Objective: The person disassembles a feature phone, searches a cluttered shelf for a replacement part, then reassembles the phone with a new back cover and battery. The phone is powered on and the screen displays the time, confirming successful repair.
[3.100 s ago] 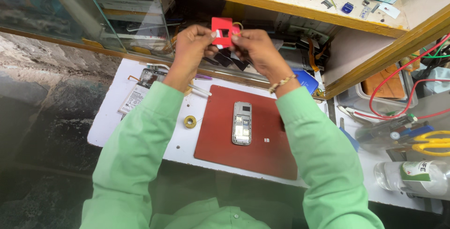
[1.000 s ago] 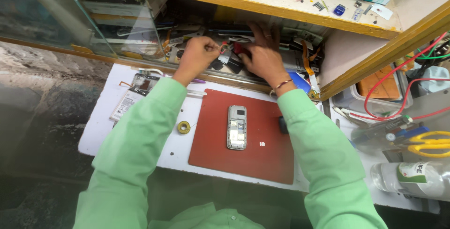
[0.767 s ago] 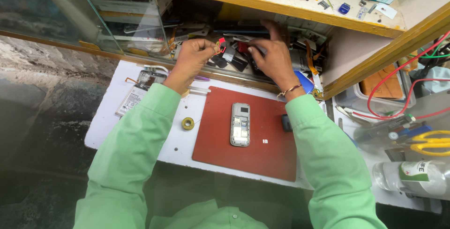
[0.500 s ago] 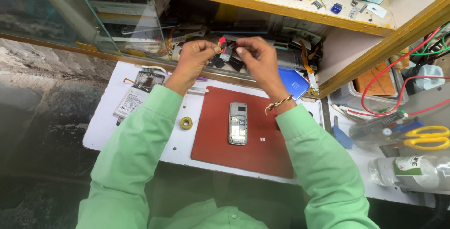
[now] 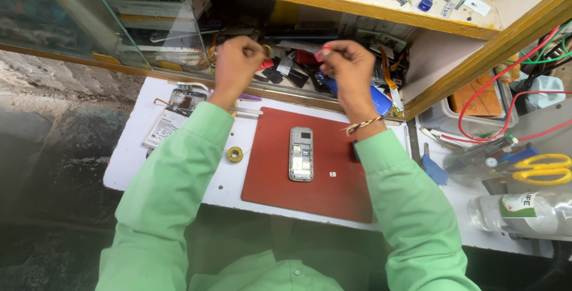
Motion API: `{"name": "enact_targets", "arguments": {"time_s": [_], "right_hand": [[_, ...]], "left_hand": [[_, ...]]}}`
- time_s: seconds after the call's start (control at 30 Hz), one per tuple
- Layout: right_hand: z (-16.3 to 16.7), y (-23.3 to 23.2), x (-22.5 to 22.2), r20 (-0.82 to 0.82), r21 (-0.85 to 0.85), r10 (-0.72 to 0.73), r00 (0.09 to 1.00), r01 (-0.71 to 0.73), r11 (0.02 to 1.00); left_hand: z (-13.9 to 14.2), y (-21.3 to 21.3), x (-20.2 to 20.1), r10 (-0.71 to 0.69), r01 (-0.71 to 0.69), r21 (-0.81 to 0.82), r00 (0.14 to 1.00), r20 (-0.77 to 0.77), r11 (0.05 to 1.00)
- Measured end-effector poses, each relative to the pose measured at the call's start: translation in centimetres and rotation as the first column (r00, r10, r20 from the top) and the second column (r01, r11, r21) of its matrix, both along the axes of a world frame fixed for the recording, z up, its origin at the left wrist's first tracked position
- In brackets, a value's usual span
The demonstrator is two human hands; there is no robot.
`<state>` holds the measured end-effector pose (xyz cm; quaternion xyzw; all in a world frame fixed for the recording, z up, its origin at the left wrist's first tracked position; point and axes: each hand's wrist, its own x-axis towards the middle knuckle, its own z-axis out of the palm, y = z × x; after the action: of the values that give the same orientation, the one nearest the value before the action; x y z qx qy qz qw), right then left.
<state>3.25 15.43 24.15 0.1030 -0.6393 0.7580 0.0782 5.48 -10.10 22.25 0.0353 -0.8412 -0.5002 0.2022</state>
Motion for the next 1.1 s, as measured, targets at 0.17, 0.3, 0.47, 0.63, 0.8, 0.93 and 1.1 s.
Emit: {"name": "enact_targets", "arguments": {"time_s": [0.17, 0.3, 0.47, 0.63, 0.8, 0.93, 1.1], "right_hand": [[0.8, 0.3, -0.7, -0.025, 0.154, 0.177, 0.984, -0.171, 0.973], [1.8, -0.5, -0.2, -0.225, 0.499, 0.165, 0.96, -0.032, 0.866], [3.7, 3.6, 3.4, -0.184, 0.441, 0.068, 0.98, 0.02, 0.897], [3.4, 9.5, 9.3, -0.198, 0.606, -0.053, 0.979, 0.165, 0.778], [0.9, 11.3, 11.6, -0.489, 0.836, 0.118, 0.864, 0.426, 0.345], [-0.2, 9.8, 10.8, -0.478, 0.876, 0.183, 0.859, 0.453, 0.165], [1.3, 8.9, 8.3, -0.443, 0.897, 0.2, 0.874, 0.434, 0.091]], "left_hand": [[0.1, -1.0, -1.8, 0.202, -0.281, -0.317, 0.944, -0.259, 0.906], [-0.3, 0.1, -1.7, 0.204, -0.357, -0.38, 0.899, -0.387, 0.853], [-0.1, 1.6, 0.1, -0.011, -0.152, -0.411, 0.93, -0.369, 0.899], [0.9, 4.8, -0.1, -0.339, 0.091, -0.619, 0.893, -0.297, 0.78], [1.5, 9.7, -1.8, -0.547, 0.063, -0.817, 0.772, -0.324, 0.573], [1.2, 11.7, -3.7, -0.641, 0.126, -0.88, 0.733, -0.229, 0.458], [-0.8, 10.8, -6.9, -0.602, 0.172, -0.901, 0.79, -0.116, 0.399]]}}
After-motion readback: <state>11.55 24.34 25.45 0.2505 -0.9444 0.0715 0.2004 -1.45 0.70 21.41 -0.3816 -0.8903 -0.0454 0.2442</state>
